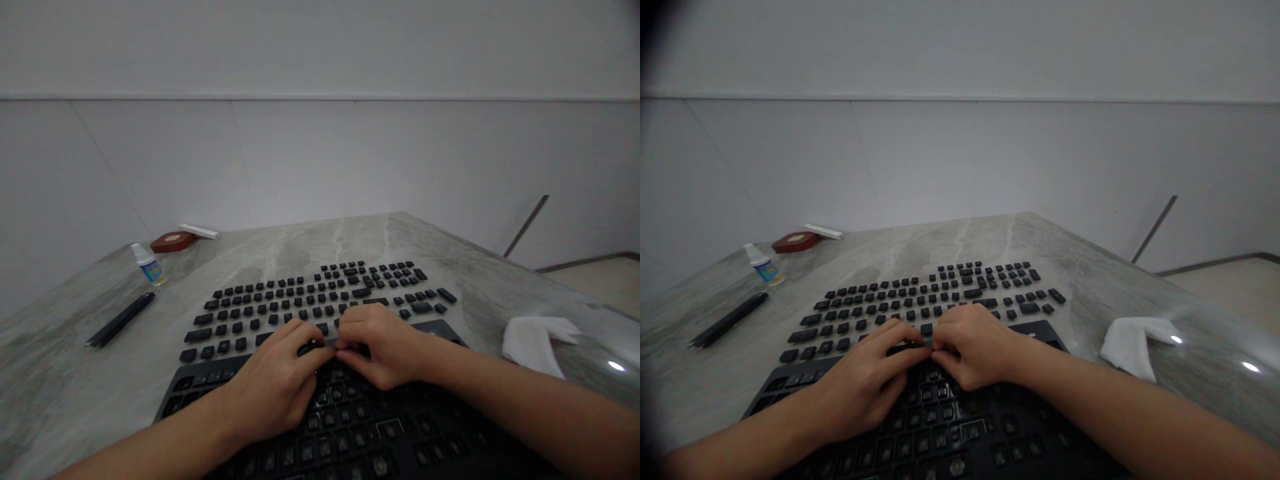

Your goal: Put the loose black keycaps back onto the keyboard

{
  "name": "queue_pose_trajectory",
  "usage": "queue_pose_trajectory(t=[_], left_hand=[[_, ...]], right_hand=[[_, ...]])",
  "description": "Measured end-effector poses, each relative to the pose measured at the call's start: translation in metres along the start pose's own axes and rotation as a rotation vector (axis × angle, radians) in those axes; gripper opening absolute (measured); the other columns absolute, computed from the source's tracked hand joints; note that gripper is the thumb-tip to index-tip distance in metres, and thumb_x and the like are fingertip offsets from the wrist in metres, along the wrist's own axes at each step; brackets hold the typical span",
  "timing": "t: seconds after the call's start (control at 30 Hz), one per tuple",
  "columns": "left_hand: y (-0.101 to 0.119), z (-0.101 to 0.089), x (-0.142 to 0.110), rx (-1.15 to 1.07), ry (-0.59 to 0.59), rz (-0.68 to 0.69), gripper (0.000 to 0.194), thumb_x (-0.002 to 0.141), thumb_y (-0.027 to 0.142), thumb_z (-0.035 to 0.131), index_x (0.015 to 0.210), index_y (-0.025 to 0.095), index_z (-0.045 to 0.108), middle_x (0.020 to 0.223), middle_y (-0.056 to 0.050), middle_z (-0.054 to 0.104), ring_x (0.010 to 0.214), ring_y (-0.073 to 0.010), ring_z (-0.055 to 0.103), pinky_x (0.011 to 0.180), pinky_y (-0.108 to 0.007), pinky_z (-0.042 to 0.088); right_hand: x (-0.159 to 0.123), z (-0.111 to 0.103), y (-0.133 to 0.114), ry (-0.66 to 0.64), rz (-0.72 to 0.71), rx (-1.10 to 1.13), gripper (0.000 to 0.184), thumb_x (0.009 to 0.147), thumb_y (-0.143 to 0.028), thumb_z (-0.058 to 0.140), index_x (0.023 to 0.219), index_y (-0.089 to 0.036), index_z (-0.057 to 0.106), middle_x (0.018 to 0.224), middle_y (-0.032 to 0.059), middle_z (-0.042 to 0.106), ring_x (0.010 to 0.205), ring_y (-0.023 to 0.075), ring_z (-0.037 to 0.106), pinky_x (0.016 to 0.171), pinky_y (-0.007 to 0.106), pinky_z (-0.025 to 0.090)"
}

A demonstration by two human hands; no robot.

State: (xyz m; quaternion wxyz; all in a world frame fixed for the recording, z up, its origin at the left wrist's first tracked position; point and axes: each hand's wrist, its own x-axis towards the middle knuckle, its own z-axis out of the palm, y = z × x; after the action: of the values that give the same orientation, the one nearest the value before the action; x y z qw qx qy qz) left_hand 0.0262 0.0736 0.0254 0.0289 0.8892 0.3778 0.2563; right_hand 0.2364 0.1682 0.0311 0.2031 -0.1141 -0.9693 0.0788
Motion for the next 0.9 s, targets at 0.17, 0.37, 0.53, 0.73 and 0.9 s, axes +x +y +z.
queue_pose_trajectory(t=[0.17,0.37,0.53,0.73,0.9], left_hand=[[0.001,0.0,0.003,0.022,-0.014,0.014,0.039,0.087,0.001,0.04,0.113,0.012,0.066,0.095,-0.012,0.057,0.086,-0.0242,0.052,0.072,-0.04,0.053],[0.0,-0.003,0.004,-0.011,-0.121,0.021,0.041,0.081,0.0,0.043,0.112,0.011,0.067,0.097,-0.012,0.056,0.088,-0.0247,0.053,0.077,-0.042,0.052],[-0.002,-0.002,0.001,-0.031,-0.06,0.024,0.042,0.08,-0.001,0.042,0.116,0.008,0.062,0.102,-0.014,0.056,0.091,-0.0256,0.052,0.08,-0.043,0.053],[0.0,0.001,0.002,0.019,-0.113,-0.001,0.056,0.078,-0.001,0.044,0.131,0.011,0.056,0.111,-0.015,0.052,0.099,-0.0274,0.051,0.085,-0.046,0.054],[0.001,-0.002,0.004,0.011,-0.162,-0.006,0.054,0.079,0.0,0.046,0.131,0.01,0.058,0.11,-0.015,0.052,0.097,-0.0267,0.052,0.083,-0.045,0.055]], right_hand=[[0.003,-0.006,-0.022,-0.238,-0.155,-0.336,0.014,0.079,-0.023,0.058,0.069,-0.016,0.064,0.064,0.0056,0.063,0.055,0.0183,0.052,0.048,0.034,0.025],[0.005,-0.007,-0.034,-0.359,-0.125,-0.337,0.016,0.076,-0.024,0.058,0.062,-0.017,0.063,0.059,0.0054,0.063,0.047,0.0165,0.047,0.045,0.035,0.016],[-0.002,0.004,-0.014,-0.027,-0.056,-0.12,0.023,0.081,-0.02,0.052,0.06,-0.015,0.06,0.056,0.003,0.059,0.049,0.0125,0.047,0.049,0.03,0.027],[0.02,-0.011,0.024,0.123,0.395,-0.097,0.02,0.087,-0.025,0.058,0.075,-0.016,0.072,0.071,0.0032,0.069,0.064,0.0135,0.059,0.063,0.026,0.041],[0.069,-0.026,0.078,0.007,0.52,-0.154,0.017,0.088,-0.022,0.062,0.096,-0.019,0.077,0.095,0.0056,0.076,0.09,0.0202,0.069,0.081,0.029,0.049]])
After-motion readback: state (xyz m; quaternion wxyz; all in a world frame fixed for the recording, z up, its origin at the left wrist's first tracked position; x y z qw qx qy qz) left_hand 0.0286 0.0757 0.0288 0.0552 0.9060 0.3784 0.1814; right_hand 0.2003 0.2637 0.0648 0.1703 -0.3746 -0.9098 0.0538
